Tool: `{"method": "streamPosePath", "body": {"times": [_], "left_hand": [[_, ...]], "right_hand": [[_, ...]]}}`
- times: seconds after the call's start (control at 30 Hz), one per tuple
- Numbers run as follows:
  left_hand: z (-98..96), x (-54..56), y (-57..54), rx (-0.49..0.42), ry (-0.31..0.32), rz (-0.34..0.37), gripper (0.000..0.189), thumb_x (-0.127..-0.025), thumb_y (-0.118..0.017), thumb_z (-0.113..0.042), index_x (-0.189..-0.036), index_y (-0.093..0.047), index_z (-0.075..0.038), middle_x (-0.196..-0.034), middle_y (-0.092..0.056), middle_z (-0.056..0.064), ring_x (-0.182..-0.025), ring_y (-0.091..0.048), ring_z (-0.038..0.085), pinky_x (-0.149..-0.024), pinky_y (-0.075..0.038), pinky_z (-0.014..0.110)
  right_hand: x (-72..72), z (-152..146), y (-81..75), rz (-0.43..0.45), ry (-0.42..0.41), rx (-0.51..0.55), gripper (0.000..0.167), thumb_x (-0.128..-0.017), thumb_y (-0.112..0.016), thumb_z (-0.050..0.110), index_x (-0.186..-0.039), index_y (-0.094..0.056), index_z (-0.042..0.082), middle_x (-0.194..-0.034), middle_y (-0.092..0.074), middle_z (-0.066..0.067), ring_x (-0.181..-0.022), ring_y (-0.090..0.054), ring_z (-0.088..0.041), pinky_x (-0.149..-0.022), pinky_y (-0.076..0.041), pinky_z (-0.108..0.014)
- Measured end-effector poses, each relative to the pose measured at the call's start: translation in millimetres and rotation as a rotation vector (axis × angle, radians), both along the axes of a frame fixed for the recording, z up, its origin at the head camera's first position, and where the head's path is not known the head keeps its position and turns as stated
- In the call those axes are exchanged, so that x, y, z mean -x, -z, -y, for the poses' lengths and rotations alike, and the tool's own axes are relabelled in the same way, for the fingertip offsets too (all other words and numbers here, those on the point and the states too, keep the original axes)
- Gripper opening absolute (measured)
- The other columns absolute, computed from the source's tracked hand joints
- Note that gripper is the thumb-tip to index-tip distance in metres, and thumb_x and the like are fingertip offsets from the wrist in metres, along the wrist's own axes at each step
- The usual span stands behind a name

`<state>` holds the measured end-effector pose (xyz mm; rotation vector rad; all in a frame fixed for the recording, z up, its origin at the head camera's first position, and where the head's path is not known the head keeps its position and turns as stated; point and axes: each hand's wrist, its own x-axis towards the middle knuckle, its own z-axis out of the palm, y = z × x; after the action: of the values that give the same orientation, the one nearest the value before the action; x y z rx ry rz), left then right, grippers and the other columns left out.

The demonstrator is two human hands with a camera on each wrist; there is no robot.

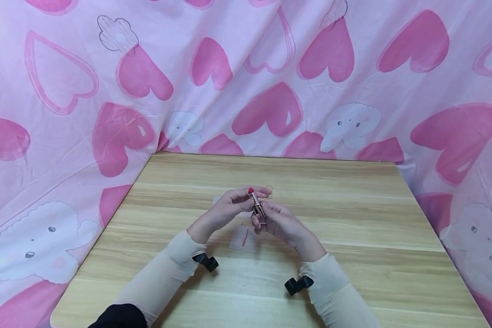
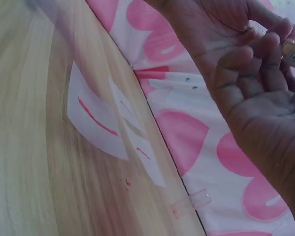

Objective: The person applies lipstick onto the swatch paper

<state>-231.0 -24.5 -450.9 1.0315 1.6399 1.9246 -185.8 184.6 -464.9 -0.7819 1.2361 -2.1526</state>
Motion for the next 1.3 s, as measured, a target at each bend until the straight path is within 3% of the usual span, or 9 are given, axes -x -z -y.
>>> {"method": "streamPosePath", "body": {"times": [0.1,0.23,0.43,0.67,0.93,1.1,1.3], "left_hand": [[-2.2,-0.3,-2.5,-0.040,0.055,0.015,0.049,-0.101,-0.061,-0.031,-0.132,-0.059,0.007,-0.146,-0.053,0.015,-0.141,-0.043,0.023,-0.114,-0.034,0.043],[-3.5,-1.5,-7.5,-0.055,0.079,0.048,0.060,-0.097,-0.065,-0.040,-0.129,-0.060,0.010,-0.146,-0.050,0.023,-0.136,-0.048,0.026,-0.113,-0.036,0.043],[-3.7,-1.1,-9.6,-0.044,0.058,0.074,0.061,-0.094,-0.069,-0.042,-0.129,-0.062,0.007,-0.141,-0.057,0.014,-0.136,-0.047,0.024,-0.114,-0.034,0.042],[-5.1,1.1,-7.8,-0.042,-0.002,0.072,0.046,-0.094,-0.071,-0.033,-0.120,-0.068,0.005,-0.134,-0.062,0.008,-0.135,-0.048,0.025,-0.116,-0.030,0.043],[-7.3,3.0,-6.5,-0.020,-0.099,0.059,0.041,-0.095,-0.071,-0.026,-0.119,-0.068,0.007,-0.135,-0.058,0.021,-0.126,-0.055,0.028,-0.110,-0.036,0.045],[-8.1,3.5,-6.4,0.011,-0.165,0.049,0.036,-0.094,-0.072,-0.029,-0.117,-0.074,-0.002,-0.128,-0.062,0.010,-0.122,-0.056,0.024,-0.105,-0.041,0.043],[-10.5,4.8,-5.2,0.008,-0.210,0.048,0.035,-0.094,-0.072,-0.026,-0.118,-0.073,-0.001,-0.125,-0.065,0.004,-0.124,-0.056,0.022,-0.106,-0.040,0.044]], "right_hand": [[-0.2,0.9,0.4,-0.011,-0.077,0.042,0.035,-0.112,-0.031,0.026,-0.127,-0.059,0.013,-0.094,-0.062,0.000,-0.088,-0.057,-0.015,-0.084,-0.046,-0.033],[0.1,1.8,0.0,-0.031,-0.104,0.062,0.035,-0.112,-0.028,0.027,-0.129,-0.057,0.016,-0.094,-0.060,0.002,-0.091,-0.055,-0.015,-0.084,-0.044,-0.033],[-0.5,1.4,-0.4,-0.042,-0.077,0.043,0.036,-0.112,-0.029,0.028,-0.127,-0.058,0.014,-0.093,-0.059,0.001,-0.089,-0.055,-0.016,-0.082,-0.043,-0.034],[0.9,0.9,-1.4,-0.035,-0.045,0.020,0.034,-0.112,-0.031,0.027,-0.123,-0.059,0.011,-0.096,-0.059,-0.001,-0.088,-0.053,-0.016,-0.082,-0.044,-0.033],[1.2,3.1,-4.3,-0.023,0.065,-0.027,0.030,-0.111,-0.035,0.027,-0.118,-0.060,0.013,-0.099,-0.058,-0.001,-0.090,-0.056,-0.015,-0.081,-0.047,-0.031],[1.3,4.5,-6.2,-0.053,0.166,-0.073,0.029,-0.111,-0.039,0.027,-0.119,-0.063,0.014,-0.100,-0.057,-0.002,-0.090,-0.056,-0.015,-0.080,-0.049,-0.031],[-0.4,6.5,-8.3,-0.089,0.271,-0.135,0.029,-0.111,-0.039,0.028,-0.122,-0.063,0.017,-0.102,-0.055,-0.004,-0.091,-0.055,-0.015,-0.078,-0.049,-0.030]]}}
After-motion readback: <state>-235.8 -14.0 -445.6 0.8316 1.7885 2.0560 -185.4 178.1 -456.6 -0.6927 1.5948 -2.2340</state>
